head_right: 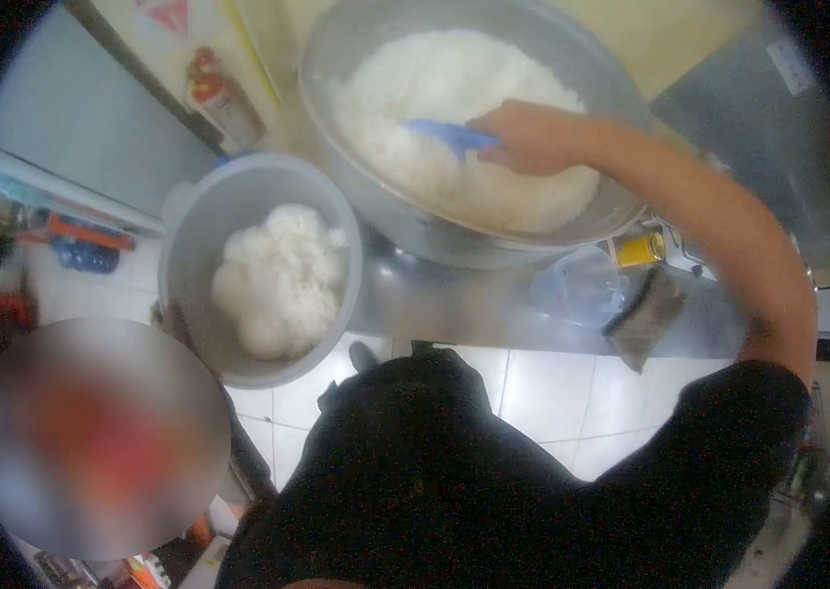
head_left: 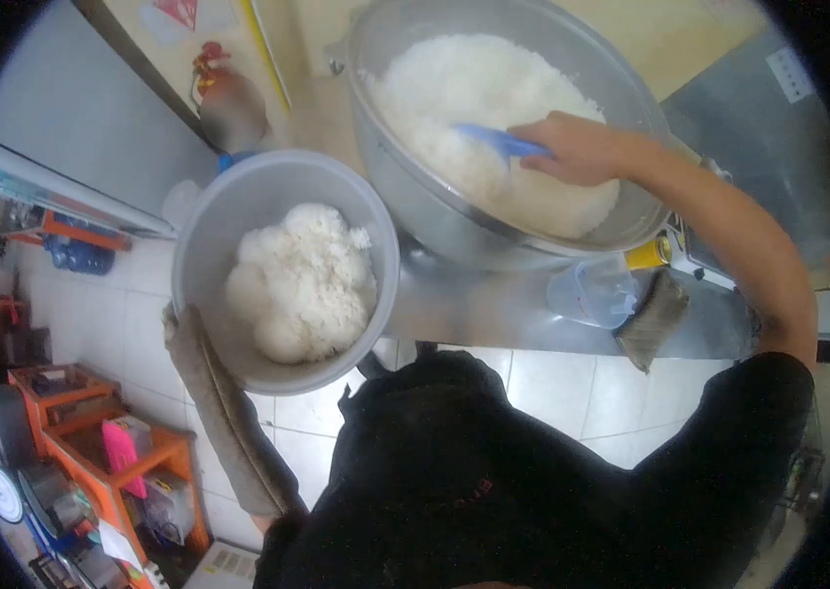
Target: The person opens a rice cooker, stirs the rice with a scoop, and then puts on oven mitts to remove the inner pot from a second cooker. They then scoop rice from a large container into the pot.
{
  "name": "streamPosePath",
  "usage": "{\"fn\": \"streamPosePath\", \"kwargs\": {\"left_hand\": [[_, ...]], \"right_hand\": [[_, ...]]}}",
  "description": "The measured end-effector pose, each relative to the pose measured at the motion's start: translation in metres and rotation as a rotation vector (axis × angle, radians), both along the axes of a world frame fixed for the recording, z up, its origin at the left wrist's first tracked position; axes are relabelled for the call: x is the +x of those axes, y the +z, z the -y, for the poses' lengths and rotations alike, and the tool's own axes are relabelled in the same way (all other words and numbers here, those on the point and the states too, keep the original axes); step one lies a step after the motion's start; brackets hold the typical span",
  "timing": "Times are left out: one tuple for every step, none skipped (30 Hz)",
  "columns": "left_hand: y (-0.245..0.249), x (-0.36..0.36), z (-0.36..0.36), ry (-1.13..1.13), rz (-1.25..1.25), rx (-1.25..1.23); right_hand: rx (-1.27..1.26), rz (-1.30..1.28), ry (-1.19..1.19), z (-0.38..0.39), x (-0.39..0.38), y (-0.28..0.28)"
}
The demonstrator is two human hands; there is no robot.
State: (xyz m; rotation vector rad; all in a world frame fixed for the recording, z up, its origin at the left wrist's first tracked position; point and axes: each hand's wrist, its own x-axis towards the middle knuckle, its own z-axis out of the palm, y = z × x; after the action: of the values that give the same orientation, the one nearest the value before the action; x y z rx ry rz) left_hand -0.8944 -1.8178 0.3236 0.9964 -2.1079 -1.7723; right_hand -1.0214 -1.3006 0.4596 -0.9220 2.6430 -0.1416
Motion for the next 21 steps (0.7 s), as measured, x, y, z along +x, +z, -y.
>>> {"fn": "streamPosePath", "kwargs": {"left_hand": [[0.006,0.002,-0.003,-0.003,0.011,0.000],[0.014,0.002,-0.011,0.003,0.000,0.011],[0.021,0.003,-0.018,0.009,-0.012,0.021],[0.028,0.002,-0.022,0.017,-0.016,0.050],[0.021,0.003,-0.015,0.016,-0.041,0.047],[0.003,0.003,-0.003,-0.014,-0.086,0.064],[-0.006,0.001,0.004,-0.044,-0.127,0.082],[-0.002,0.000,0.004,-0.040,-0.139,0.079],[0.003,0.001,0.004,-0.072,-0.091,0.021],[0.007,0.004,0.004,-0.103,-0.040,-0.036],[0.014,0.006,-0.002,-0.098,-0.041,-0.036],[0.024,0.009,-0.013,-0.060,-0.070,0.043],[0.031,0.010,-0.021,-0.018,-0.099,0.124],[0.033,0.009,-0.022,-0.001,-0.098,0.127],[0.036,0.009,-0.021,0.002,-0.073,0.105],[0.039,0.008,-0.020,0.012,-0.047,0.082],[0.049,0.011,-0.025,0.002,-0.031,0.031],[0.057,0.014,-0.028,0.002,-0.007,-0.023],[0.042,0.015,-0.016,-0.035,-0.078,0.000],[0.024,0.018,-0.002,-0.071,-0.146,0.018],[0.019,0.020,0.003,-0.057,-0.162,0.004]], "right_hand": [[-0.053,0.020,-0.004,-0.003,0.007,0.004],[-0.102,0.042,0.000,-0.005,0.012,0.009],[-0.107,0.020,0.003,-0.007,0.018,0.013],[-0.136,0.170,-0.128,-0.010,0.022,0.018],[-0.169,0.321,-0.258,-0.012,0.024,0.024],[-0.175,0.299,-0.254,-0.013,0.026,0.032],[-0.151,0.427,-0.400,-0.013,0.027,0.041],[-0.127,0.563,-0.545,-0.014,0.027,0.046],[-0.131,0.558,-0.539,-0.021,0.024,0.044],[-0.199,0.576,-0.510,-0.033,0.018,0.039],[-0.264,0.598,-0.480,-0.040,0.014,0.037],[-0.260,0.601,-0.474,-0.041,0.012,0.040],[-0.242,0.557,-0.536,-0.038,0.010,0.048],[-0.221,0.512,-0.592,-0.034,0.008,0.057],[-0.210,0.516,-0.571,-0.029,0.006,0.066],[-0.251,0.411,-0.616,-0.022,0.004,0.076],[-0.292,0.313,-0.653,-0.013,0.000,0.086],[-0.299,0.280,-0.608,-0.005,-0.009,0.097],[-0.311,0.261,-0.558,0.010,-0.017,0.107],[-0.298,0.234,-0.476,0.040,-0.014,0.121],[-0.289,0.196,-0.393,0.075,-0.012,0.133]]}}
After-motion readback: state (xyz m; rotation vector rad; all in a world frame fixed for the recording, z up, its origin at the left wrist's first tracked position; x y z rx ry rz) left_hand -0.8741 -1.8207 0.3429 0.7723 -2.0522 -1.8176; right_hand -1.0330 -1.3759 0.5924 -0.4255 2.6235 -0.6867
